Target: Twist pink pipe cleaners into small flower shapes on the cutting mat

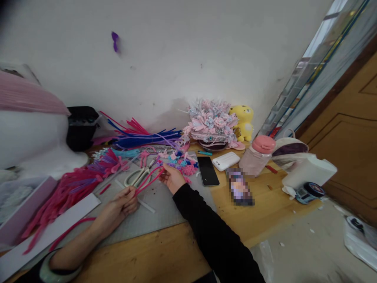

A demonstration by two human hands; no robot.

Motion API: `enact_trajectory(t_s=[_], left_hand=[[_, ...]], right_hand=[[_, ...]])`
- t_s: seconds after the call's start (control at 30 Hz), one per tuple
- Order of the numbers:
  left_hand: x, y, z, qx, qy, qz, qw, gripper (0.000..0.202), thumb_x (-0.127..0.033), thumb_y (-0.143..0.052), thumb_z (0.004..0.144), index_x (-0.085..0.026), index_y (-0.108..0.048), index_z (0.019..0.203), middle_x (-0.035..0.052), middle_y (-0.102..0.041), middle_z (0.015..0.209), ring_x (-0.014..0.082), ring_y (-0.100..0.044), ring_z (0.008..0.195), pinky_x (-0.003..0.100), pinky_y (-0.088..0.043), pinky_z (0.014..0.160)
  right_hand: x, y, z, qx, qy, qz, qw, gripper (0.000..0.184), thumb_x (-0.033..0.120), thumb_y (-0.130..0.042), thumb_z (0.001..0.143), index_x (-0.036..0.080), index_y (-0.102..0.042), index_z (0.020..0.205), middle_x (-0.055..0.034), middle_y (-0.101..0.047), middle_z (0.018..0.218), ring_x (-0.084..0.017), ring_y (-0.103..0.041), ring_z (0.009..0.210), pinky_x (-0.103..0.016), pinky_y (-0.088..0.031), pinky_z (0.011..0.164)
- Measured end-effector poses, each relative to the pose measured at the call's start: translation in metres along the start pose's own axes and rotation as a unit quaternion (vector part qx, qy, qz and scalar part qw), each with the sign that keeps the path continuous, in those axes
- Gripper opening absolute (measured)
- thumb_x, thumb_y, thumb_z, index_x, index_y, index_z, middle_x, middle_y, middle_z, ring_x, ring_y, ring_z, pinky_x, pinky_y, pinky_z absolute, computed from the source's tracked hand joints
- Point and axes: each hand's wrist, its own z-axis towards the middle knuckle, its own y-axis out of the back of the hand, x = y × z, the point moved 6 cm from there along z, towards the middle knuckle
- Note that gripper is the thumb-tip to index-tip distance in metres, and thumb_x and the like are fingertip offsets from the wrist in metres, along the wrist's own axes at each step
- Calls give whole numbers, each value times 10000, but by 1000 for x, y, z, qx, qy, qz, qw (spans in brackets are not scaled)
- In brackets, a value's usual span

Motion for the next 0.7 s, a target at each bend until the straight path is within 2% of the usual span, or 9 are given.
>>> enact_trajectory(t_s=[0.17, 0.23, 0.3, 0.37, 0.43, 0.5, 0.53, 0.63, 0.7], left_hand=[[0, -1, -1, 4, 7, -2, 1000, 234, -257, -534, 721, -167, -367, 584, -81, -258, 451, 42, -212, 386, 184, -198, 399], [-1, -1, 0, 6, 6, -6, 1000, 234, -265, -536, 719, -167, -370, 587, -82, -260, 445, 42, -216, 385, 184, -198, 400], [-1, -1, 0, 3, 5, -9, 1000, 230, -279, -544, 713, -167, -380, 598, -85, -261, 441, 41, -215, 382, 183, -199, 401], [0, 0, 0, -4, 8, -10, 1000, 226, -292, -555, 704, -169, -388, 614, -88, -266, 440, 40, -218, 380, 183, -200, 401], [0, 0, 0, -8, 11, -11, 1000, 234, -301, -565, 694, -172, -385, 618, -91, -268, 436, 40, -222, 375, 184, -201, 400], [0, 0, 0, -7, 12, -11, 1000, 238, -305, -568, 690, -174, -383, 618, -92, -271, 431, 40, -224, 367, 185, -203, 399], [0, 0, 0, -5, 12, -11, 1000, 239, -308, -565, 691, -175, -382, 615, -93, -270, 428, 39, -224, 364, 186, -204, 398], [0, 0, 1, -1, 11, -8, 1000, 247, -316, -559, 697, -173, -383, 599, -88, -278, 427, 40, -229, 361, 190, -204, 395], [0, 0, 1, -1, 12, -11, 1000, 246, -317, -565, 693, -172, -390, 600, -86, -282, 435, 41, -233, 366, 192, -209, 395]], right_hand=[[3, -2, 2, -5, 14, -19, 1000, 165, 303, -618, 662, 143, -576, 665, 7, -583, 618, -76, -534, 550, -201, -430, 557], [13, -4, 0, -8, 44, -107, 993, 202, 353, -592, 675, 151, -584, 667, -4, -588, 626, -95, -538, 558, -226, -428, 566], [36, -3, -11, -26, 104, -257, 960, 256, 402, -521, 718, 160, -595, 680, -24, -603, 644, -123, -549, 585, -259, -425, 594], [72, 3, -34, -81, 216, -440, 868, 283, 400, -437, 772, 176, -603, 722, -40, -621, 681, -150, -561, 686, -278, -408, 674], [107, 14, -65, -141, 300, -619, 712, 326, 372, -362, 813, 179, -614, 735, -66, -633, 772, -172, -547, 792, -300, -371, 753], [133, 36, -94, -204, 305, -736, 569, 387, 330, -310, 834, 152, -621, 686, -101, -633, 780, -187, -540, 818, -311, -348, 787], [144, 52, -107, -241, 288, -770, 517, 400, 312, -296, 838, 143, -624, 685, -115, -634, 787, -195, -538, 836, -315, -343, 789], [164, 98, -137, -322, 200, -826, 418, 416, 282, -260, 845, 143, -628, 708, -125, -635, 791, -219, -548, 815, -341, -363, 726], [168, 123, -150, -355, 150, -841, 381, 369, 255, -289, 828, 153, -629, 729, -133, -632, 787, -235, -557, 783, -356, -373, 671]])
